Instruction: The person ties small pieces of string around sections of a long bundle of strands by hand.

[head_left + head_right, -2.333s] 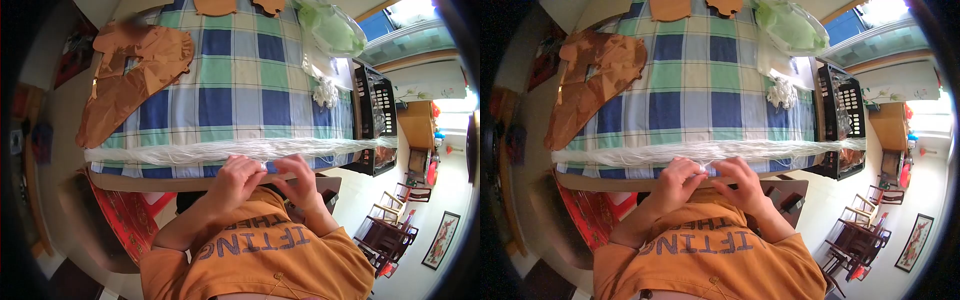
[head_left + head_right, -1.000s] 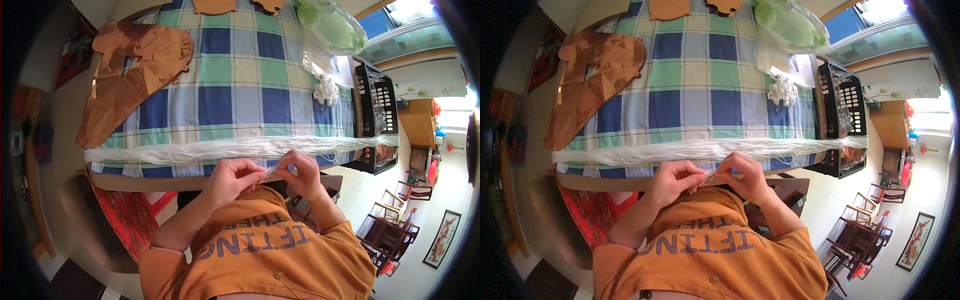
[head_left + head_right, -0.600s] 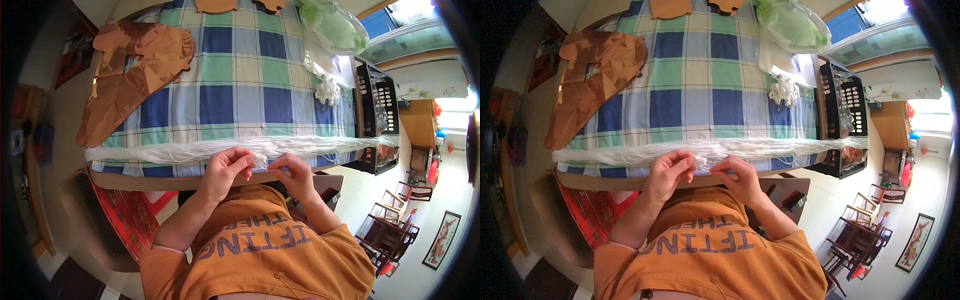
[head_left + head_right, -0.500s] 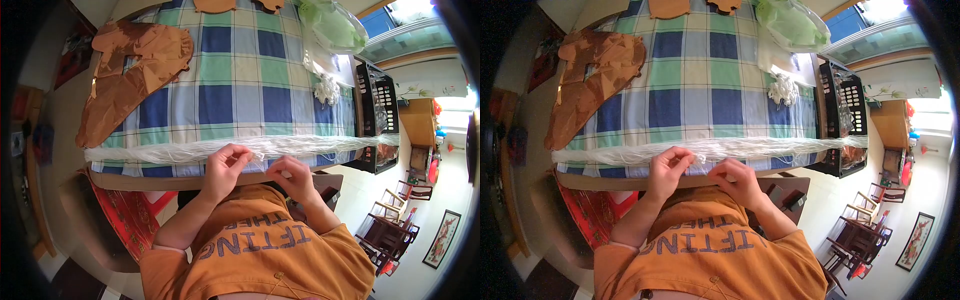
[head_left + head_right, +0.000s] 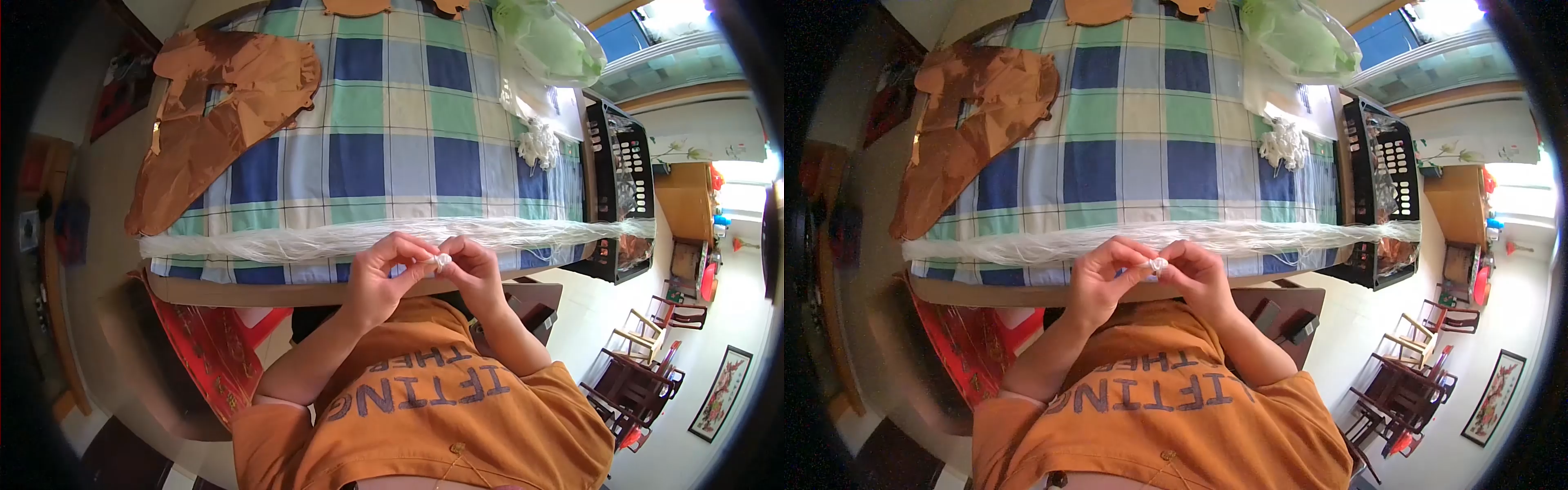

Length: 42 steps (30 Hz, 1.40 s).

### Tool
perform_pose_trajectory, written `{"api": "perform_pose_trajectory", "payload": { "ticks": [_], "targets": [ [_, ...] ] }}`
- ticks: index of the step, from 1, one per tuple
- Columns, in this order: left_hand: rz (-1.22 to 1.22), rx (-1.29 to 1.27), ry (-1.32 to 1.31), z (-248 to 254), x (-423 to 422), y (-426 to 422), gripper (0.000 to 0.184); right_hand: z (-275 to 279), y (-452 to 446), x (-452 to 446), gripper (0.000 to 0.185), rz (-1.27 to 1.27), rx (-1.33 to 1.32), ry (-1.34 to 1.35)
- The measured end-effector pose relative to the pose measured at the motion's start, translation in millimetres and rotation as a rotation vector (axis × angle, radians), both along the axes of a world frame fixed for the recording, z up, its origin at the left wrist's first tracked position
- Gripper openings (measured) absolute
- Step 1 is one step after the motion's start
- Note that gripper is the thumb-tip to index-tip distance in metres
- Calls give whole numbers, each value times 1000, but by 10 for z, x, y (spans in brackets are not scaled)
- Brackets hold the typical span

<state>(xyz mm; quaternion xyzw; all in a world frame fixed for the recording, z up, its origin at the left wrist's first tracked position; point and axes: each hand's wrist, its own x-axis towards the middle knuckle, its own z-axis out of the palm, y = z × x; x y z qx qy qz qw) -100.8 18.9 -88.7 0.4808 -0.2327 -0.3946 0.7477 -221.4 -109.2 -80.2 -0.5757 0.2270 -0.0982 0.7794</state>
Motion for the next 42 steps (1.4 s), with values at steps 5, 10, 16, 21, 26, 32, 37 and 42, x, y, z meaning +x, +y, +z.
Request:
{"api": "perform_pose_trajectory", "payload": {
  "ticks": [5,10,16,21,26,32,37,42],
  "targets": [
    [107,203,-75,-19,60,-30,7,48,111,-79,9,37,-121,74],
    [67,298,-94,-37,126,-55,8,346,32,-49,18,201,-804,8],
    [42,155,255,-60,101,-65,9,144,78,49,38,4,-683,88],
    [107,217,166,-126,64,-120,7,41,160,122,15,-24,-903,108],
    [-191,405,-356,44,147,-33,5,395,10,81,12,236,-1096,68],
    [-344,175,225,-14,151,18,5,185,-262,129,8,162,-363,46],
    [-11,72,431,-31,35,-61,4,-34,20,78,7,-67,-42,80],
    [83,324,-276,-27,40,-125,5,152,65,109,10,6,-918,106]
  ]
}}
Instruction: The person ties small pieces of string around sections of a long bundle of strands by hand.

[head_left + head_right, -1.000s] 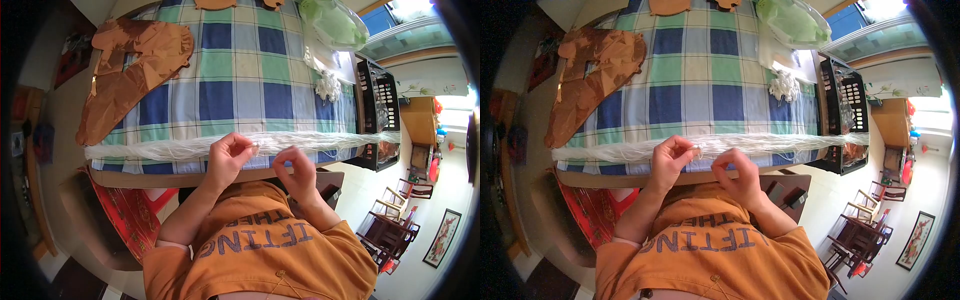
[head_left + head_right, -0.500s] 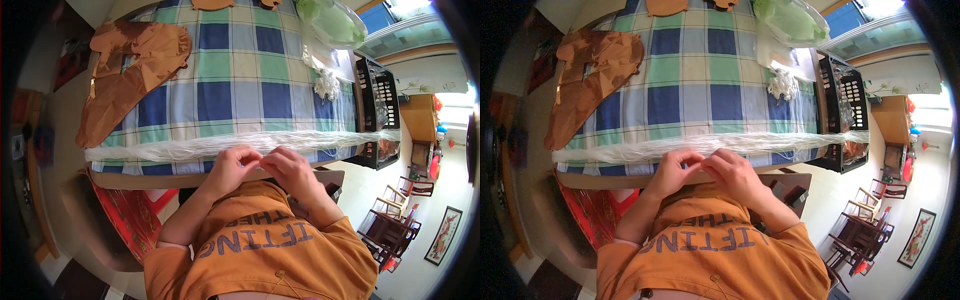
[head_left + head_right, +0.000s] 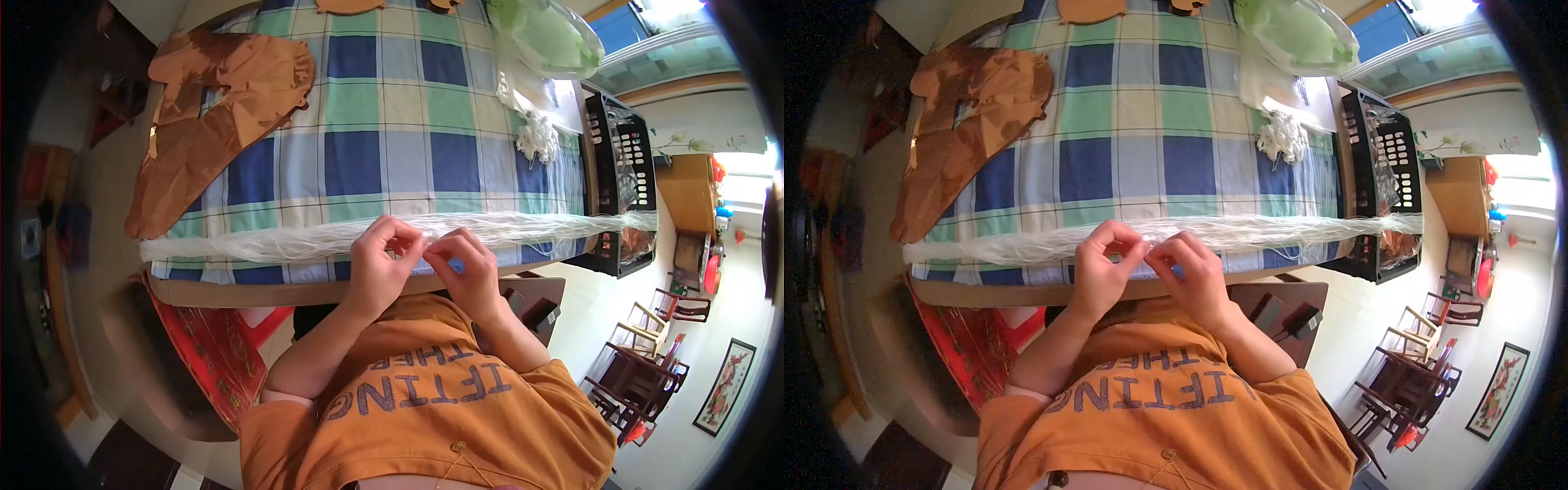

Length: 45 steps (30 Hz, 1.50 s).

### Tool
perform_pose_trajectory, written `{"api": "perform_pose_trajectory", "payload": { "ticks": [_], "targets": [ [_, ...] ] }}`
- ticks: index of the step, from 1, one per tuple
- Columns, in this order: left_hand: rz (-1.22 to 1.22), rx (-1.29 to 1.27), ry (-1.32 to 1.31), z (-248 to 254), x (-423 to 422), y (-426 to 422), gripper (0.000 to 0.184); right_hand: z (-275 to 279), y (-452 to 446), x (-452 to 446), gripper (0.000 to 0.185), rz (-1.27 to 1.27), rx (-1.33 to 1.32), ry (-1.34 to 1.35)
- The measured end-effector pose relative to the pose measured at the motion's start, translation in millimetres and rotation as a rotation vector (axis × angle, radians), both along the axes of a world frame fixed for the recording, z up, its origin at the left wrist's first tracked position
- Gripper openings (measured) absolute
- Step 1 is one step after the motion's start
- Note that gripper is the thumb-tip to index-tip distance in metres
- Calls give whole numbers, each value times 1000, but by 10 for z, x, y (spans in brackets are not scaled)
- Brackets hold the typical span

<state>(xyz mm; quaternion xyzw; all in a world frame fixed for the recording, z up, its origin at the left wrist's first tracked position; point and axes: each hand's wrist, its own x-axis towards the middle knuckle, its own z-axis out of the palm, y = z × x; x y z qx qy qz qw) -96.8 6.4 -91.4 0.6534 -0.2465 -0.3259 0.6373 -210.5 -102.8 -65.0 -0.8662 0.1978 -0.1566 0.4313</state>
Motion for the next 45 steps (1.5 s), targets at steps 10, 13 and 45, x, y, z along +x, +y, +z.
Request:
{"api": "perform_pose_trajectory", "payload": {
  "ticks": [10,13,45],
  "targets": [
    [-386,-220,-205,164,198,110,12,78,-339,-130,10,155,1206,173],
    [-273,-296,-738,210,180,82,12,-28,-339,-170,9,177,1436,69],
    [27,-920,-831,1527,-118,-54,23,-13,-429,-421,13,-236,707,-64]
  ]
}}
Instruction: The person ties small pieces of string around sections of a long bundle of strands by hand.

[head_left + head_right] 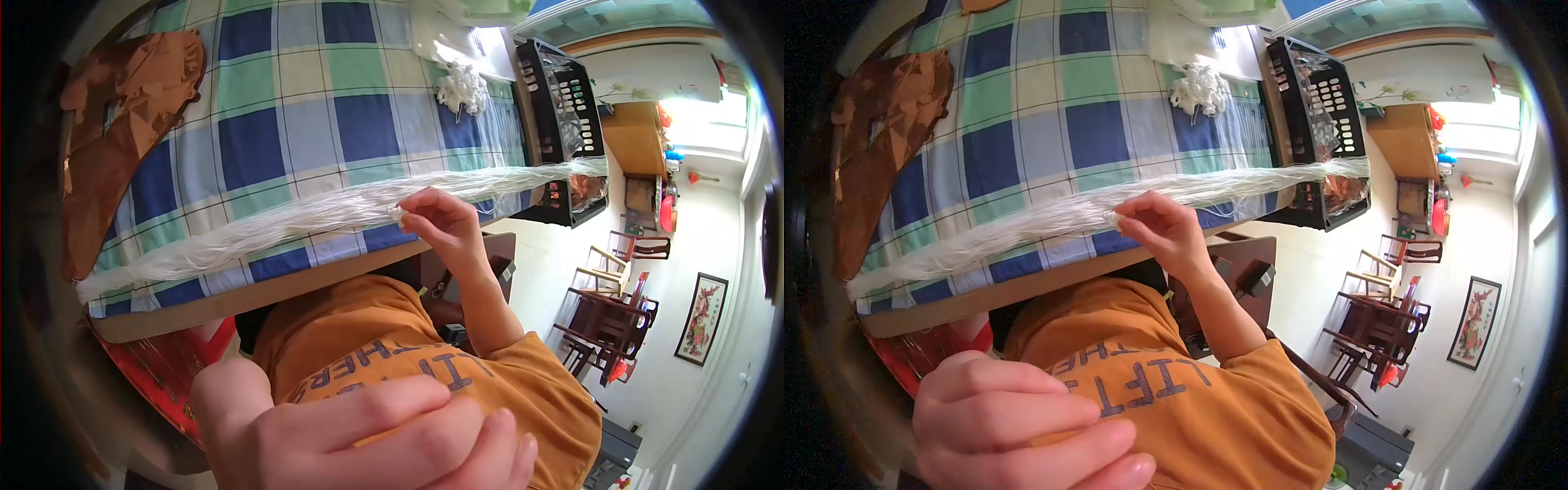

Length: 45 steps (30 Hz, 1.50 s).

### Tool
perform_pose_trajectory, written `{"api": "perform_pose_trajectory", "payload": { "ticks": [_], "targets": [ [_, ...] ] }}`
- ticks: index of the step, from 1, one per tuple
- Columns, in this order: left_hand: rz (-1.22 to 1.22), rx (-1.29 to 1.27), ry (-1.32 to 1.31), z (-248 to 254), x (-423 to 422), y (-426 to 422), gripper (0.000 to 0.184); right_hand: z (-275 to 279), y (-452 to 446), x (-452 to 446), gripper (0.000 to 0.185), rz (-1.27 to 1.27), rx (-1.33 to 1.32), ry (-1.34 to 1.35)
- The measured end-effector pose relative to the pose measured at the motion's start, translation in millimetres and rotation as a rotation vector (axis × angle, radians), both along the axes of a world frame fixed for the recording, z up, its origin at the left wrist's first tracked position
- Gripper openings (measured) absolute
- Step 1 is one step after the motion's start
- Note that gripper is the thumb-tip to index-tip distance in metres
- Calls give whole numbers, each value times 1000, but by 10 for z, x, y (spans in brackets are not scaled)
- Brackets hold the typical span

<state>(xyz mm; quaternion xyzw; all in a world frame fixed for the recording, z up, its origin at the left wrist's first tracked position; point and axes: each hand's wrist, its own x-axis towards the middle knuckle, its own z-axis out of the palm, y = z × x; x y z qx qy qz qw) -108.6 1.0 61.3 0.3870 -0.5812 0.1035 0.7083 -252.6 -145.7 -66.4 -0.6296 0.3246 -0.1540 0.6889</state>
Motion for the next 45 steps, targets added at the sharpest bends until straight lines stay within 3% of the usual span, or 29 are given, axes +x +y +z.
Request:
{"api": "perform_pose_trajectory", "payload": {
  "ticks": [3,6,8,10,12,16,18,21,23,27,29,32,38,42,45],
  "targets": [
    [49,111,105,84,-134,-44,25,-25,29,19,13,4,8,0],
    [14,684,118,415,-91,130,22,12,51,48,13,2,9,14],
    [24,717,72,424,-81,137,22,-30,15,16,13,9,-39,-2],
    [107,260,6,66,-149,-67,22,-9,-69,-4,15,-68,-107,-16],
    [147,32,-24,-58,-187,-105,23,47,-244,-19,17,-177,-264,16],
    [164,50,-47,-76,-94,-23,18,-99,-846,-116,12,-314,-787,280],
    [182,79,-79,-74,-48,36,15,-136,-1031,-164,11,-291,-950,412],
    [204,109,-93,-55,-16,93,13,-228,-1172,-216,12,-249,-1030,403],
    [212,127,-88,-24,-9,121,12,-287,-1222,-205,14,-220,-1051,462],
    [-97,408,-168,170,284,410,10,-332,-1253,-238,17,-227,-1060,469],
    [-38,481,-55,278,201,457,9,-315,-1255,-276,20,-249,-1050,437],
    [56,484,60,313,79,429,10,-222,-1210,-276,20,-312,-1082,384],
    [159,160,92,-2,-140,104,11,22,-926,-229,6,-233,-1103,366],
    [121,344,144,188,-70,292,10,94,-787,-259,6,-72,-1005,413],
    [61,253,-77,-33,67,382,7,138,-714,-312,6,27,-970,580]
  ]
}}
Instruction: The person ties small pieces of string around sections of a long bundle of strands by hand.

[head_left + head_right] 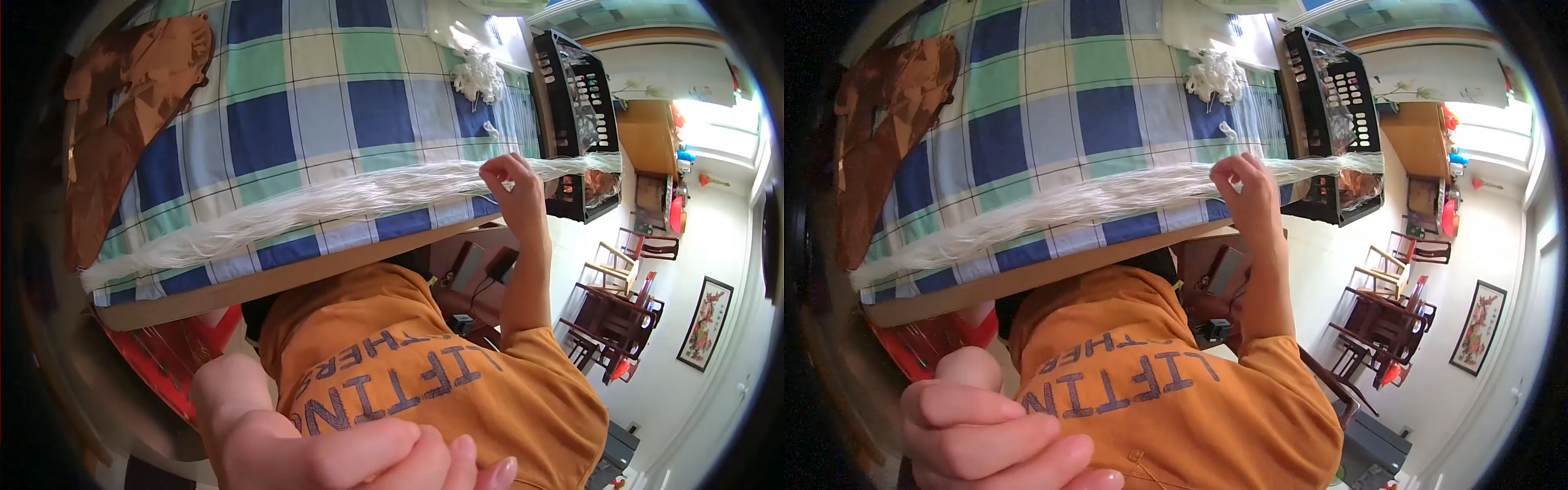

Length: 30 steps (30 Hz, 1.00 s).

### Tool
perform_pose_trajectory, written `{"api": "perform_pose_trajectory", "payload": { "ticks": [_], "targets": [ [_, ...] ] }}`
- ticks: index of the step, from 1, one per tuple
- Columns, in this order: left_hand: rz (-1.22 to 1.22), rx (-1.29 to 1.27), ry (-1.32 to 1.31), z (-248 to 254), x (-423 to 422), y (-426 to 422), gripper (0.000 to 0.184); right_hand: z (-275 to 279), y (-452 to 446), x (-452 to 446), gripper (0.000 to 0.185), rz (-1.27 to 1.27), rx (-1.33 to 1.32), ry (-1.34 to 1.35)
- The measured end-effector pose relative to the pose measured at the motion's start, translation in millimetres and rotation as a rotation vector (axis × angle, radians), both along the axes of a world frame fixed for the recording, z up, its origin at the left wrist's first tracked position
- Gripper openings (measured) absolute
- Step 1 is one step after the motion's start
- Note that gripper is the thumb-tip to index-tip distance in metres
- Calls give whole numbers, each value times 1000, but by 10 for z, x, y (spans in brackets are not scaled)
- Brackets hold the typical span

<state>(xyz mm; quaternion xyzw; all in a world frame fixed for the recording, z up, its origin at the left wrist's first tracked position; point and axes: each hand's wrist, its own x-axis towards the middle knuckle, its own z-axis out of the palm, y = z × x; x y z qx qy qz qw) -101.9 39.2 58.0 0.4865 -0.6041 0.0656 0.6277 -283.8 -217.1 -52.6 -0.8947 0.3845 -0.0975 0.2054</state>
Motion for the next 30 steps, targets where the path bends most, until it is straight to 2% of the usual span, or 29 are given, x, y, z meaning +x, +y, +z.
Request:
{"api": "perform_pose_trajectory", "payload": {
  "ticks": [1,3,4,6,10,15,17,19,22,24,25,28,29,30],
  "targets": [
    [-130,83,-95,131,203,72,7,-10,-4,-40,6,23,-26,16],
    [-155,155,-157,217,250,104,6,-4,-11,-104,7,15,-24,42],
    [-50,146,-123,232,148,114,6,1,-13,-135,7,9,-24,57],
    [3,163,-102,252,111,135,5,1,-1,-169,7,11,2,59],
    [-167,181,-172,259,335,282,5,-45,52,-139,8,-8,46,8],
    [-125,306,57,300,233,356,11,-195,13,-117,9,22,30,-30],
    [-135,229,-36,252,214,138,15,-170,24,-116,10,16,-2,-69],
    [10,87,110,166,26,-66,17,-108,48,-115,11,6,-22,-52],
    [45,281,201,355,-17,50,17,-54,74,-75,11,35,1,-17],
    [24,257,27,285,140,186,16,-67,78,-94,10,81,-8,12],
    [5,262,108,279,136,209,18,-104,42,-116,9,117,-12,26],
    [-96,149,-102,192,246,159,15,-102,62,-100,8,54,-4,-63],
    [-247,213,-150,173,341,131,14,-90,63,-97,8,44,-27,-78],
    [-140,119,-53,57,162,-49,24,-80,57,-97,7,39,-28,-117]
  ]
}}
